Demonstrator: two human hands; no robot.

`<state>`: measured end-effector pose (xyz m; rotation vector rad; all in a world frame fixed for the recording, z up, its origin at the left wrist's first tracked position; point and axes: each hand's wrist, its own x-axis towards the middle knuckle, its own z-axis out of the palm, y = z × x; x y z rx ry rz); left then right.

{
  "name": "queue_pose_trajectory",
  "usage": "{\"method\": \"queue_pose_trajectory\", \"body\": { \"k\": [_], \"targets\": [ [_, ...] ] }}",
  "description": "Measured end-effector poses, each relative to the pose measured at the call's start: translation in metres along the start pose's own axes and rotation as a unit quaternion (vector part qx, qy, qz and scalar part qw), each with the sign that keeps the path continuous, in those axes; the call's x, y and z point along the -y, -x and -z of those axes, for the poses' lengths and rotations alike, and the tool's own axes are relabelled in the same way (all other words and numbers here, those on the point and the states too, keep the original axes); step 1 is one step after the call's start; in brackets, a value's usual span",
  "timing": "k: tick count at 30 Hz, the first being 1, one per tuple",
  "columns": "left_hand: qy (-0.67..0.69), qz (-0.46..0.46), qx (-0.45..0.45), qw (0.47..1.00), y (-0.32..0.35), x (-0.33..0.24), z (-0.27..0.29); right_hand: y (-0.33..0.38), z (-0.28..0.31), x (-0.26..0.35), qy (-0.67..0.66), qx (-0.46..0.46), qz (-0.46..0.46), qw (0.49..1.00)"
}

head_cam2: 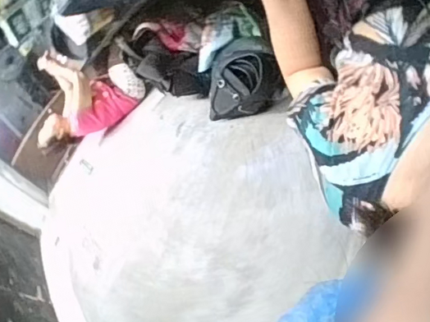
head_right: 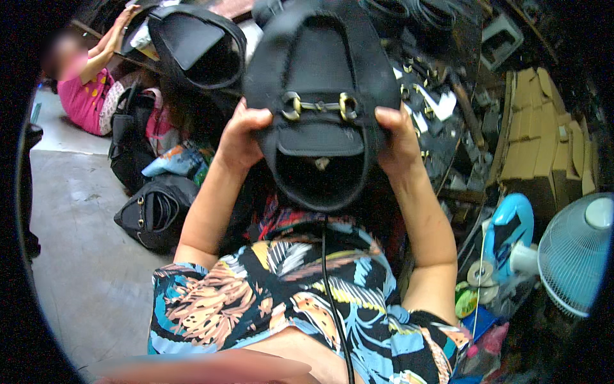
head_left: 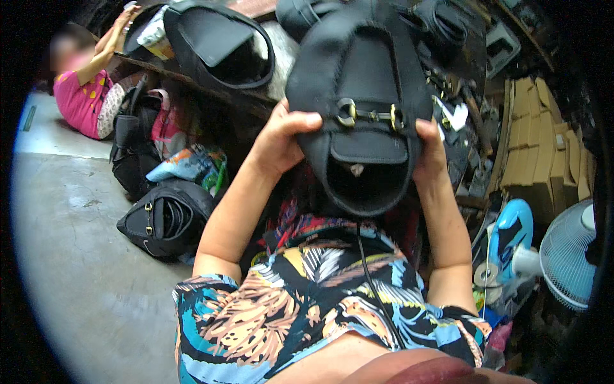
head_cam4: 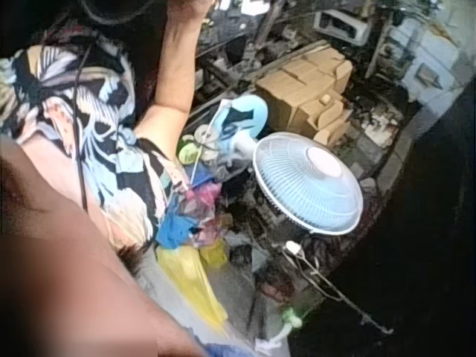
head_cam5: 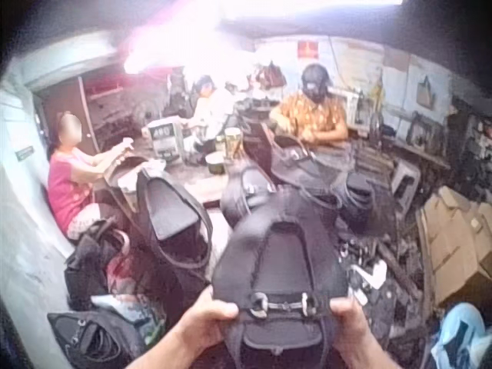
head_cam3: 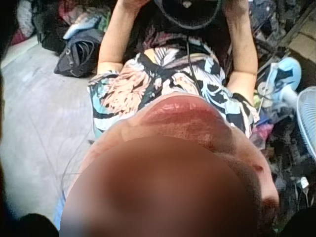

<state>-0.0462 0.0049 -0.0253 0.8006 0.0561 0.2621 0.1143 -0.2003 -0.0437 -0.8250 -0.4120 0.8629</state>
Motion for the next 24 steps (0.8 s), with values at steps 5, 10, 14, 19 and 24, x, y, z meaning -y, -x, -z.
{"method": "queue_pose_trajectory", "body": {
  "k": [5, 10, 14, 19, 24],
  "targets": [
    [-0.066, 0.077, 0.022, 0.995, -0.014, -0.016, -0.009, 0.014, 0.009, 0.013, 0.025, -0.031, -0.015, 0.999],
    [-0.028, 0.041, 0.056, 0.997, -0.036, -0.006, -0.032, 0.014, 0.020, 0.026, 0.128, -0.072, 0.059, 0.987],
    [-0.014, -0.035, 0.072, 0.997, -0.061, -0.004, -0.038, 0.007, 0.013, 0.031, 0.323, -0.122, 0.201, 0.917],
    [-0.059, -0.150, 0.018, 0.987, -0.113, -0.038, -0.017, -0.013, -0.008, 0.039, 0.620, 0.017, 0.349, 0.702],
    [-0.572, -0.462, -0.209, 0.645, -0.128, -0.046, -0.013, -0.080, -0.023, 0.016, 0.733, 0.000, 0.287, 0.616]
  ]
}}
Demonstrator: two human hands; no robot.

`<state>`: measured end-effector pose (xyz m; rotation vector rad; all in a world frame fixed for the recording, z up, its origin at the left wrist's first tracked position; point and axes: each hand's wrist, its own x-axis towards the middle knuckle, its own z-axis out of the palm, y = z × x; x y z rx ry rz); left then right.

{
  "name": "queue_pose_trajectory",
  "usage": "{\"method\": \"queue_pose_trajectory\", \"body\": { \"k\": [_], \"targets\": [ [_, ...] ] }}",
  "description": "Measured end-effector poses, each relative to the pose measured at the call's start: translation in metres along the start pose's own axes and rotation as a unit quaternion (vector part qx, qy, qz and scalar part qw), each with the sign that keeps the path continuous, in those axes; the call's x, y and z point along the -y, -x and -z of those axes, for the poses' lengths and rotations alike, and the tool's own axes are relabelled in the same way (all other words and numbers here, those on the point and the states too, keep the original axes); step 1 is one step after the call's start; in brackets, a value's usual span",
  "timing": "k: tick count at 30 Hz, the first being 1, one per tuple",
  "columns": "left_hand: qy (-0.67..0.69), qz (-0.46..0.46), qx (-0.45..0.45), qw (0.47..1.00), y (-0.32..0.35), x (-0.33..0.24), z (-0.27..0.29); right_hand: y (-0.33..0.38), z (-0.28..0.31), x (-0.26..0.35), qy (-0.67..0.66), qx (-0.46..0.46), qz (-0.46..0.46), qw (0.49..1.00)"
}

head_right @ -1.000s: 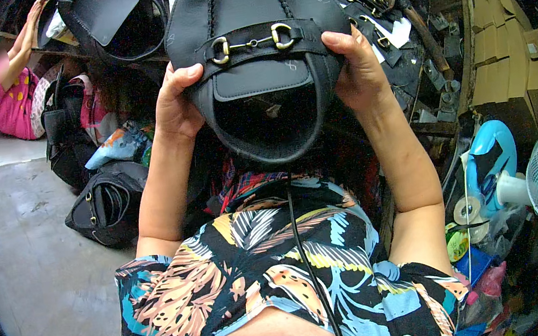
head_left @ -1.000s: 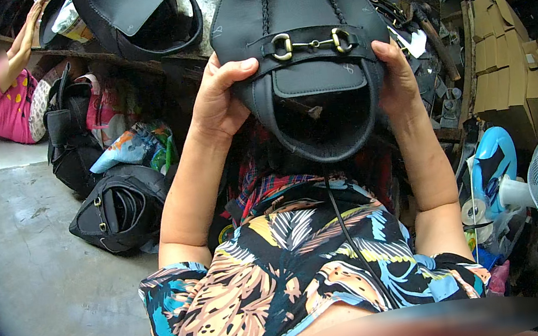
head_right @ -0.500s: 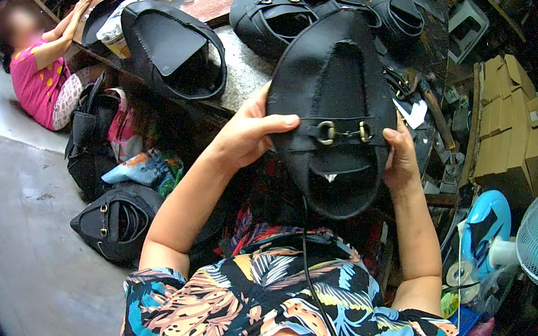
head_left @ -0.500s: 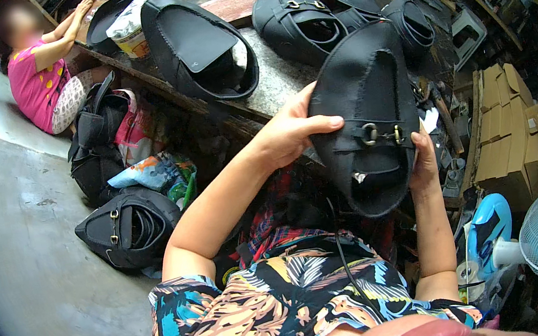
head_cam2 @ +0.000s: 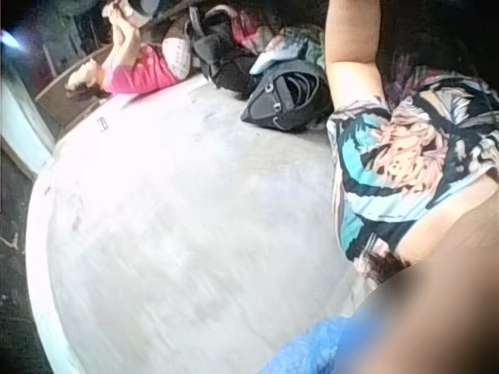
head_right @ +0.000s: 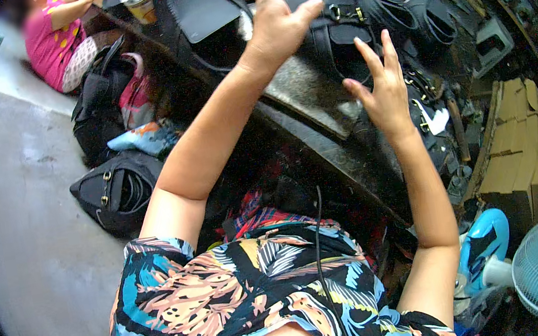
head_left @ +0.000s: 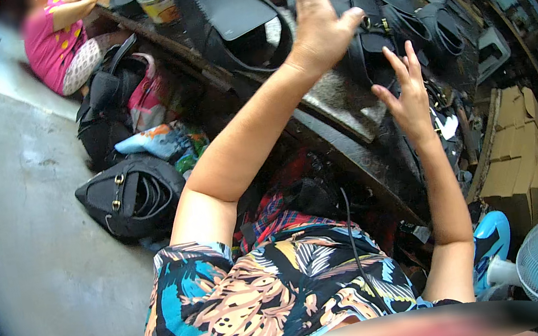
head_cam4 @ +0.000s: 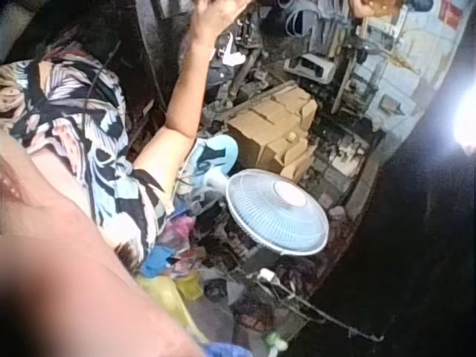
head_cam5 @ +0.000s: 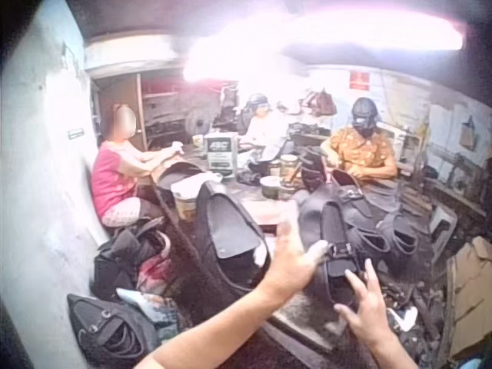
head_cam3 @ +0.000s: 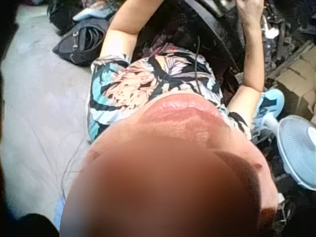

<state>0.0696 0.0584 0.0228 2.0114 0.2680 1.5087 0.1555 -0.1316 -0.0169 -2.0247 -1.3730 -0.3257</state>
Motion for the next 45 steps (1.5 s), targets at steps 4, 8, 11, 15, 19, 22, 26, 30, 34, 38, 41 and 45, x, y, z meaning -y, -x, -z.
{"method": "queue_pose_trajectory", "body": {
  "k": [4, 8, 11, 15, 19, 22, 26, 30, 34, 38, 41, 45],
  "targets": [
    [-0.099, -0.111, 0.071, 0.986, 0.036, -0.021, 0.042, -0.035, -0.024, -0.015, -0.024, -0.031, 0.100, 0.994],
    [-0.254, -0.105, 0.055, 0.960, 0.059, -0.019, 0.091, -0.056, -0.033, -0.027, 0.074, 0.005, 0.089, 0.993],
    [-0.397, -0.072, 0.147, 0.903, 0.076, -0.003, 0.103, -0.063, -0.028, -0.038, -0.034, 0.009, 0.119, 0.992],
    [-0.486, -0.095, 0.173, 0.851, 0.079, 0.022, 0.109, -0.054, 0.007, -0.055, -0.311, 0.007, 0.007, 0.950],
    [-0.310, -0.137, 0.089, 0.937, 0.069, 0.014, 0.121, -0.020, 0.070, -0.074, -0.233, -0.008, -0.024, 0.972],
    [-0.269, -0.158, 0.065, 0.948, 0.067, -0.020, 0.133, 0.013, 0.097, -0.089, -0.153, -0.069, -0.046, 0.985],
    [-0.259, -0.222, 0.094, 0.935, 0.078, -0.069, 0.127, 0.047, 0.093, -0.109, -0.128, -0.006, -0.217, 0.968],
    [-0.195, -0.252, 0.190, 0.929, 0.092, -0.105, 0.109, 0.056, 0.065, -0.109, -0.032, 0.004, -0.185, 0.982],
    [-0.127, -0.246, 0.277, 0.920, 0.103, -0.125, 0.096, 0.047, 0.043, -0.091, 0.151, 0.073, -0.096, 0.981],
    [-0.087, -0.240, 0.340, 0.905, 0.111, -0.135, 0.095, 0.048, 0.030, -0.083, 0.128, 0.043, -0.094, 0.986],
    [-0.061, -0.232, 0.370, 0.897, 0.119, -0.141, 0.095, 0.048, 0.023, -0.103, 0.042, 0.028, -0.197, 0.979],
    [-0.042, -0.219, 0.399, 0.889, 0.129, -0.136, 0.093, 0.047, 0.023, -0.145, -0.237, -0.015, -0.232, 0.943]
  ]
}}
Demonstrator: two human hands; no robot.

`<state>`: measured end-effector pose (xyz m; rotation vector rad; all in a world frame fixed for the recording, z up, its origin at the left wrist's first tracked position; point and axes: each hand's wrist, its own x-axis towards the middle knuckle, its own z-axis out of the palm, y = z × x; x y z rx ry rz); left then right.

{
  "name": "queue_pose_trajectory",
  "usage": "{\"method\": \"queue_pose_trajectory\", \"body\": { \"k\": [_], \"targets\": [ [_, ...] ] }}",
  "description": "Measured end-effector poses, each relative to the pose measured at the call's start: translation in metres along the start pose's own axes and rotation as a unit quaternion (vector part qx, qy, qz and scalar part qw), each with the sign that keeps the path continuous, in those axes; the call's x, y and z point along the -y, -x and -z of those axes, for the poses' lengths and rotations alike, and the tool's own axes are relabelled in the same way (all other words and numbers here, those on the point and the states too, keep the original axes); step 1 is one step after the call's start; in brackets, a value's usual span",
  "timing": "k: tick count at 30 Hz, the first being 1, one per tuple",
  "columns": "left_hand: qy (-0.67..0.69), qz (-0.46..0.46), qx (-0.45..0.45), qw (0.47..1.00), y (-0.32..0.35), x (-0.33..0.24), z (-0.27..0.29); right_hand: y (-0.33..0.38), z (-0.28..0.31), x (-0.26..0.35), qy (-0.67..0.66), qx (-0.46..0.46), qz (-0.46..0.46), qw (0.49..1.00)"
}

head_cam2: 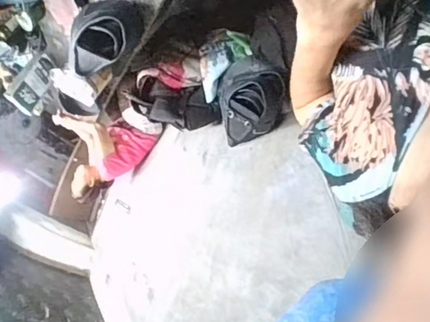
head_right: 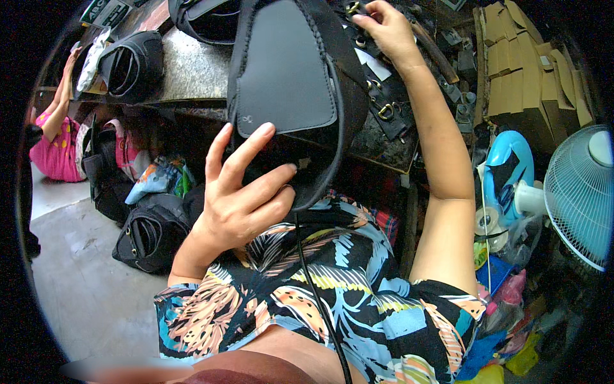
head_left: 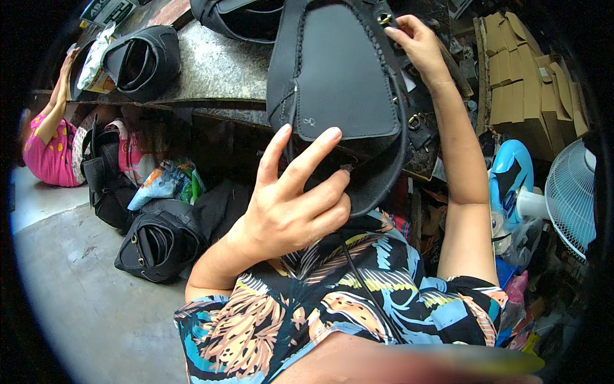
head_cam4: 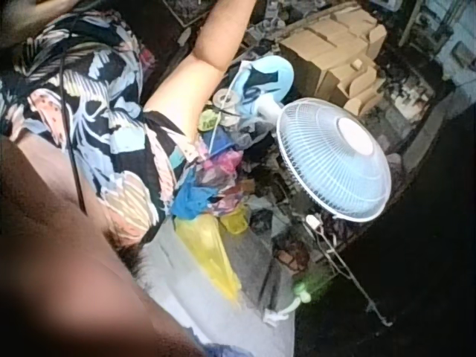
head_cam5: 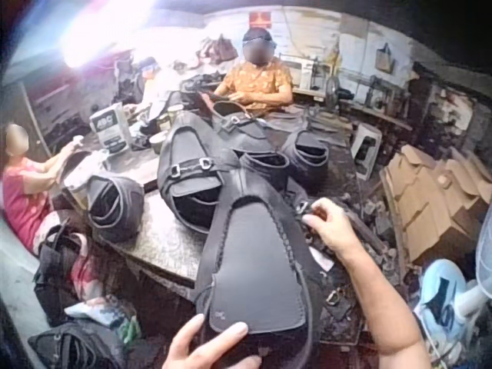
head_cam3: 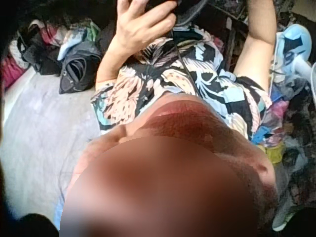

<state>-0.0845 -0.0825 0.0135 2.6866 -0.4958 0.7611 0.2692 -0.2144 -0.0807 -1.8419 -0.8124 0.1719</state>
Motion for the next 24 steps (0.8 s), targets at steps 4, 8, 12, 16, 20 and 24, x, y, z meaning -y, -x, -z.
{"method": "queue_pose_trajectory", "body": {
  "k": [4, 8, 12, 16, 20, 24],
  "targets": [
    [0.007, 0.003, 0.036, 0.999, -0.001, 0.006, -0.022, 0.004, 0.013, -0.006, -0.187, -0.042, -0.035, 0.981],
    [-0.009, -0.010, 0.041, 0.999, -0.001, 0.001, -0.041, 0.026, 0.023, 0.034, -0.238, -0.052, -0.044, 0.969],
    [0.008, 0.003, 0.032, 0.999, 0.002, 0.004, -0.047, 0.065, 0.022, 0.086, -0.263, 0.043, -0.012, 0.964],
    [0.146, 0.025, -0.031, 0.989, 0.009, 0.014, -0.042, 0.090, 0.009, 0.113, -0.162, 0.150, -0.036, 0.975],
    [0.394, 0.344, -0.256, 0.813, 0.012, 0.027, -0.039, 0.095, 0.004, 0.118, -0.134, 0.150, -0.065, 0.977],
    [0.662, 0.487, -0.299, 0.486, 0.013, 0.045, -0.038, 0.094, 0.005, 0.118, -0.145, 0.163, -0.069, 0.973]
  ]
}}
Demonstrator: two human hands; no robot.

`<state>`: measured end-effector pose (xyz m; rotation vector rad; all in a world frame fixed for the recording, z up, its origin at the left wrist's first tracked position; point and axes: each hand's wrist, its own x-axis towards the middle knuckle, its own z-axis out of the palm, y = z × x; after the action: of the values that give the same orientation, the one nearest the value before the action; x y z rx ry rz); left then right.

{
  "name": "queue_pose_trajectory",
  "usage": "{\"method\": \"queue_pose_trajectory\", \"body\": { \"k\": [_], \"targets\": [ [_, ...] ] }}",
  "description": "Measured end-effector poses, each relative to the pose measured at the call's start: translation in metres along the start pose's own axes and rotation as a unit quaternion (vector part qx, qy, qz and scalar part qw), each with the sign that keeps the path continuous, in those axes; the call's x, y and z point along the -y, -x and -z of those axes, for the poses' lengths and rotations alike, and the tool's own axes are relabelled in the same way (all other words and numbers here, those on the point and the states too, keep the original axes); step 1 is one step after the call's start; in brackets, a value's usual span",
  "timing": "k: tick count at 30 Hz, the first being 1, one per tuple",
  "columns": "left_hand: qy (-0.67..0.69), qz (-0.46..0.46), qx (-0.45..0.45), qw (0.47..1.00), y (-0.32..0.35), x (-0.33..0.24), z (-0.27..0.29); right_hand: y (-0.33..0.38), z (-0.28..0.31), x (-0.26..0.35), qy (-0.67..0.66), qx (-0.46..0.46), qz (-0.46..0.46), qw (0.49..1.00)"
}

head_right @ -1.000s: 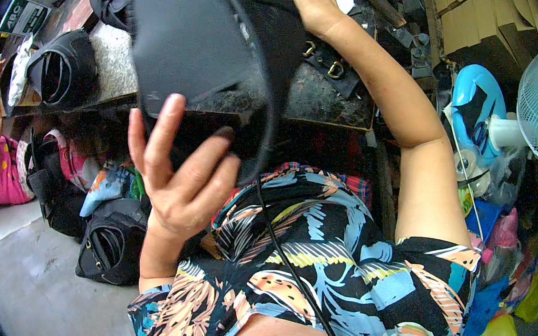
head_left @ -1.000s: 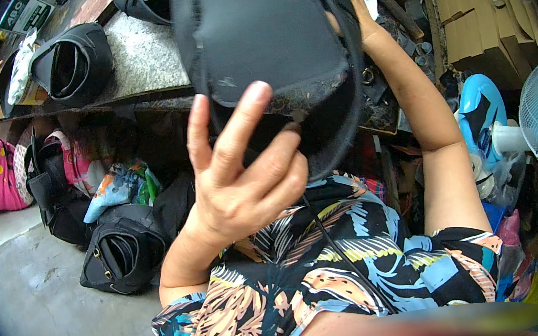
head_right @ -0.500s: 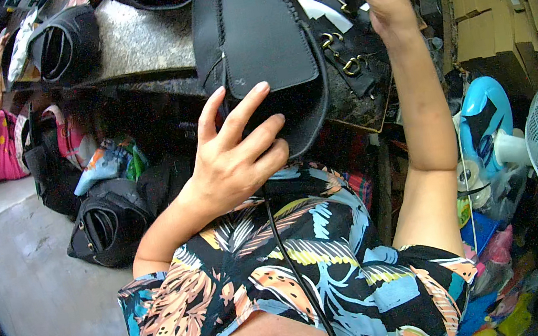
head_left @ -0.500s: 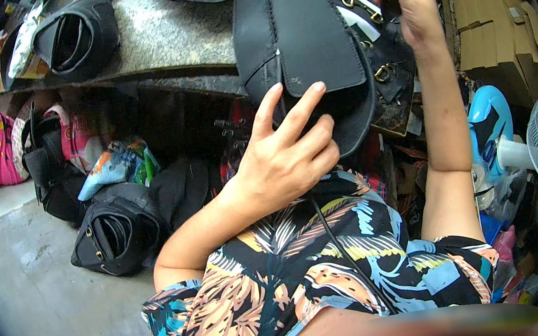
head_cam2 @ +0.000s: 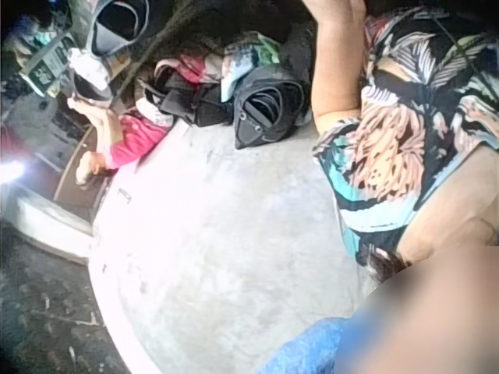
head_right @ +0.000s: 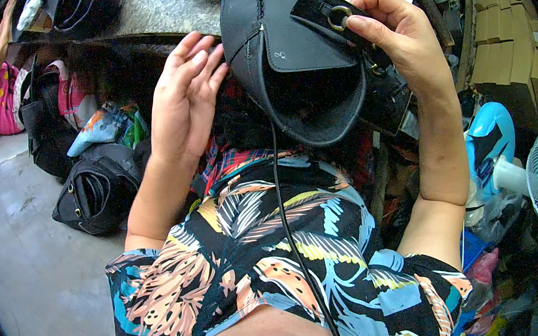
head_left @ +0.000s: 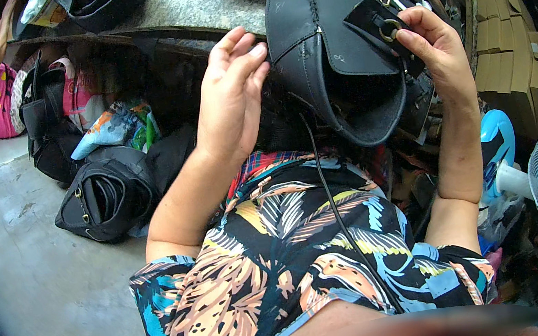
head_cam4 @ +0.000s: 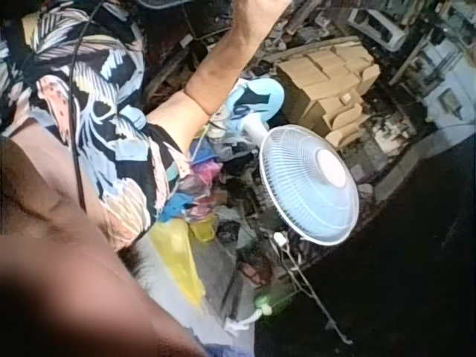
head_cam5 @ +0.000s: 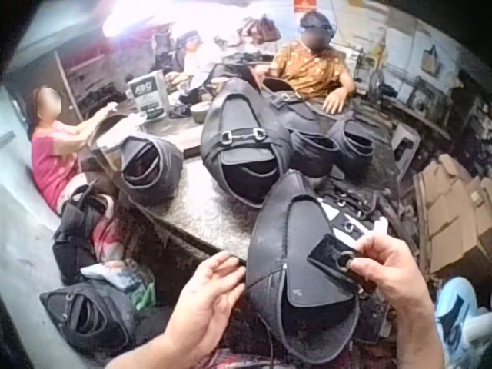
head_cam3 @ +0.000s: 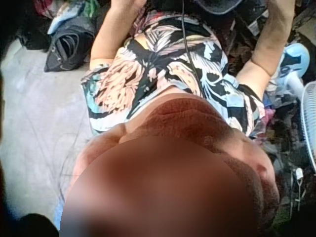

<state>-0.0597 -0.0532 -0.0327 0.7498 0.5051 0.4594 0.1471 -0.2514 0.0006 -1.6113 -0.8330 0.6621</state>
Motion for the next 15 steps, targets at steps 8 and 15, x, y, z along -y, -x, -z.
{"method": "queue_pose_trajectory", "body": {
  "k": [8, 15],
  "targets": [
    [0.055, 0.112, 0.122, 0.985, -0.019, -0.002, -0.006, 0.003, 0.004, 0.008, 0.070, 0.008, -0.015, 0.997],
    [0.048, 0.163, 0.166, 0.971, -0.012, 0.003, -0.026, 0.003, 0.000, 0.021, 0.075, -0.020, -0.042, 0.996]
  ]
}}
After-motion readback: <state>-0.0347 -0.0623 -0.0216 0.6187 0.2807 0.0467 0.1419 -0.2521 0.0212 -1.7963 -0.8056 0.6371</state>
